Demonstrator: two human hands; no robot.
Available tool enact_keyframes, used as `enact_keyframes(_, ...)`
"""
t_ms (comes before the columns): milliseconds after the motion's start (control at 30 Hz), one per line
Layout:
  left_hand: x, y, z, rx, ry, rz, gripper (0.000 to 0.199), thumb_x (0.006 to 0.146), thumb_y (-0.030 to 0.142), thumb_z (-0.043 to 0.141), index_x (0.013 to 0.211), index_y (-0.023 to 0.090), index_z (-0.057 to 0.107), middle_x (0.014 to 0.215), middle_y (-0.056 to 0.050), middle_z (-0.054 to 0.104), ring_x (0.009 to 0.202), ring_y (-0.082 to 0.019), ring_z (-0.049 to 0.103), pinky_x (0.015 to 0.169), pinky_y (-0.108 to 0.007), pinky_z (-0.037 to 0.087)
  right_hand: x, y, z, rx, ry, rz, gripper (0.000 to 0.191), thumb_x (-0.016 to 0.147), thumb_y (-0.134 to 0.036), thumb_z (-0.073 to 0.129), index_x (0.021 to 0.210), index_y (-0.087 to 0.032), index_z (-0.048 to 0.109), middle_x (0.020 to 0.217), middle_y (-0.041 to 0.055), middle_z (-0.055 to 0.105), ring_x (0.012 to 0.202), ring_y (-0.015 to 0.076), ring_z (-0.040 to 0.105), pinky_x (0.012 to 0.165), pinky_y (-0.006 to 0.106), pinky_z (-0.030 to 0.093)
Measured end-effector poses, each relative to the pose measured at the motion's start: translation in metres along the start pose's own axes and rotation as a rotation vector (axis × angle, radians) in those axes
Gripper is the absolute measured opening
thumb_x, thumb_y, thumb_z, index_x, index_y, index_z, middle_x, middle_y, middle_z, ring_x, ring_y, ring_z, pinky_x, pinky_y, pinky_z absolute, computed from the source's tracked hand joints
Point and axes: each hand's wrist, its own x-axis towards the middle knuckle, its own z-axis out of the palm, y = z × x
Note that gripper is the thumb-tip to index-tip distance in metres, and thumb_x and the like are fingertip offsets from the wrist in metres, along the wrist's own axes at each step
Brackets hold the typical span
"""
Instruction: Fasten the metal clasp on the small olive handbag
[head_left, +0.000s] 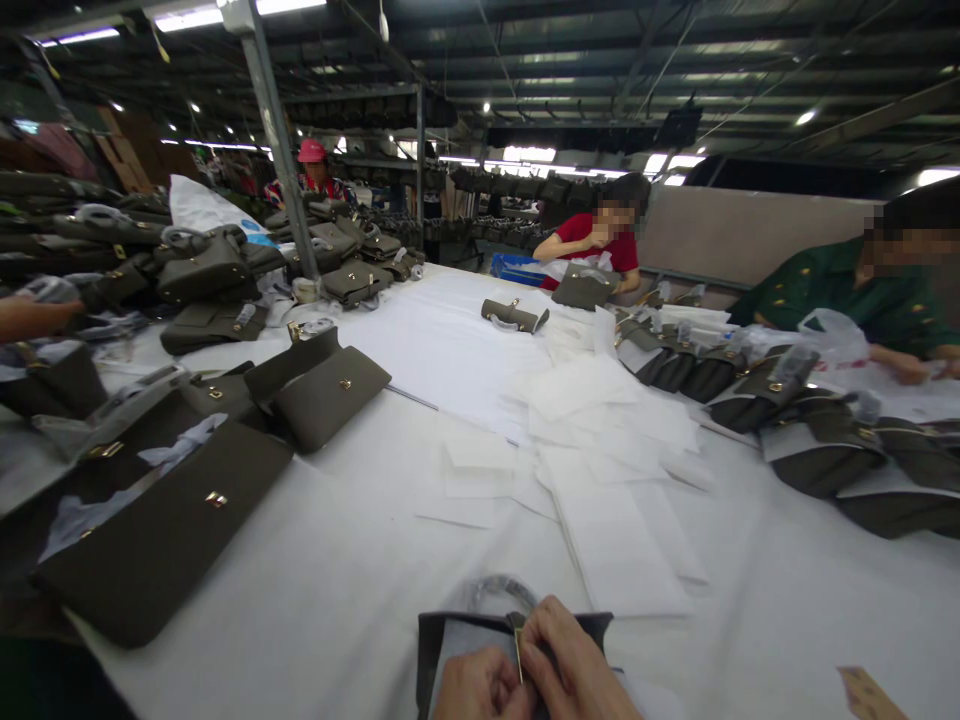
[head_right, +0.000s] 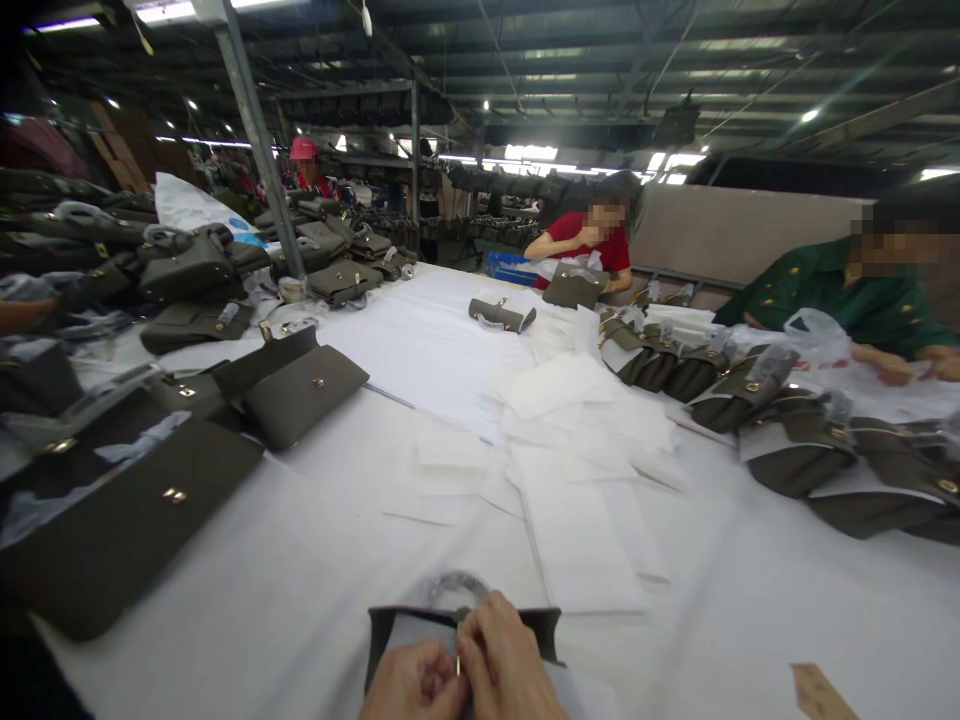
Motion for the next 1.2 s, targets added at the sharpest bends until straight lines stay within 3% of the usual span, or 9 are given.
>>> enact_keyframes(167,-0.002,0.008,-0.003,0.037,0.008,-0.007,0.024,0.076,0.04,0.056,0.063,0.02,0.052,0.051,-0.001,0.059,0.047,-0.014,0.051,0.043,-0.024,0.026,0.007,-0.013,-0.02,0.16,0.103,0.081,0.032,0.093,-0.046,0.035,0.075,-0.024,0.048,0.078,0.0018,0.054,0.077,0.0197,0.055,0.071,0.032,0.044)
enact_keyframes(267,-0.002,0.012,-0.006,-0.02,-0.005,-0.038,0.022,0.074,0.038,0.058,0.065,0.019,0.055,0.051,0.0,0.058,0.045,-0.012,0.048,0.043,-0.023,0.026,0.006,-0.008,-0.028,0.096,0.124,0.194,0.037,0.091,-0.051,0.035,0.075,-0.023,0.055,0.076,0.003,0.059,0.077,0.0211,0.057,0.072,0.033,0.043)
enact_keyframes(400,-0.003,0.017,-0.014,-0.267,-0.119,-0.092,0.04,0.073,0.058,0.058,0.072,0.018,0.056,0.052,-0.001,0.06,0.038,-0.009,0.042,0.042,-0.022,0.029,-0.002,-0.002,-0.027,-0.042,0.024,0.248,0.042,0.088,-0.051,0.037,0.067,-0.023,0.059,0.072,0.0038,0.06,0.072,0.0213,0.059,0.068,0.033,0.043)
enact_keyframes(533,-0.003,0.016,-0.019,-0.355,-0.181,-0.08,0.052,0.07,0.069,0.057,0.075,0.017,0.055,0.053,-0.002,0.062,0.036,-0.006,0.037,0.041,-0.021,0.027,-0.002,-0.008,-0.026,0.012,0.037,0.223,0.028,0.084,-0.042,0.044,0.078,-0.023,0.065,0.08,0.0044,0.066,0.079,0.0213,0.061,0.073,0.032,0.045)
enact_keyframes(800,-0.005,0.016,-0.001,-0.132,-0.016,-0.052,0.031,0.076,0.049,0.055,0.064,0.021,0.05,0.049,-0.001,0.061,0.042,-0.013,0.051,0.045,-0.023,0.03,0.002,-0.012,-0.012,-0.133,0.04,0.277,0.022,0.083,-0.03,0.052,0.071,-0.022,0.068,0.083,0.0058,0.068,0.084,0.0229,0.062,0.076,0.034,0.042)
enact_keyframes(1000,-0.005,0.01,0.008,0.047,0.043,0.019,0.026,0.078,0.043,0.054,0.063,0.023,0.049,0.05,0.0,0.058,0.047,-0.016,0.052,0.046,-0.027,0.028,0.005,-0.02,-0.011,-0.275,0.082,0.348,0.025,0.083,-0.021,0.052,0.061,-0.022,0.065,0.075,0.0039,0.068,0.076,0.0203,0.062,0.068,0.031,0.04)
enact_keyframes(1200,-0.004,0.01,0.009,0.079,0.042,0.039,0.014,0.073,0.03,0.054,0.063,0.024,0.048,0.05,0.001,0.055,0.05,-0.018,0.052,0.05,-0.029,0.028,0.015,-0.048,-0.016,-0.682,-0.069,0.281,0.028,0.086,-0.011,0.045,0.07,-0.019,0.066,0.083,0.0101,0.069,0.084,0.0261,0.062,0.078,0.04,0.038)
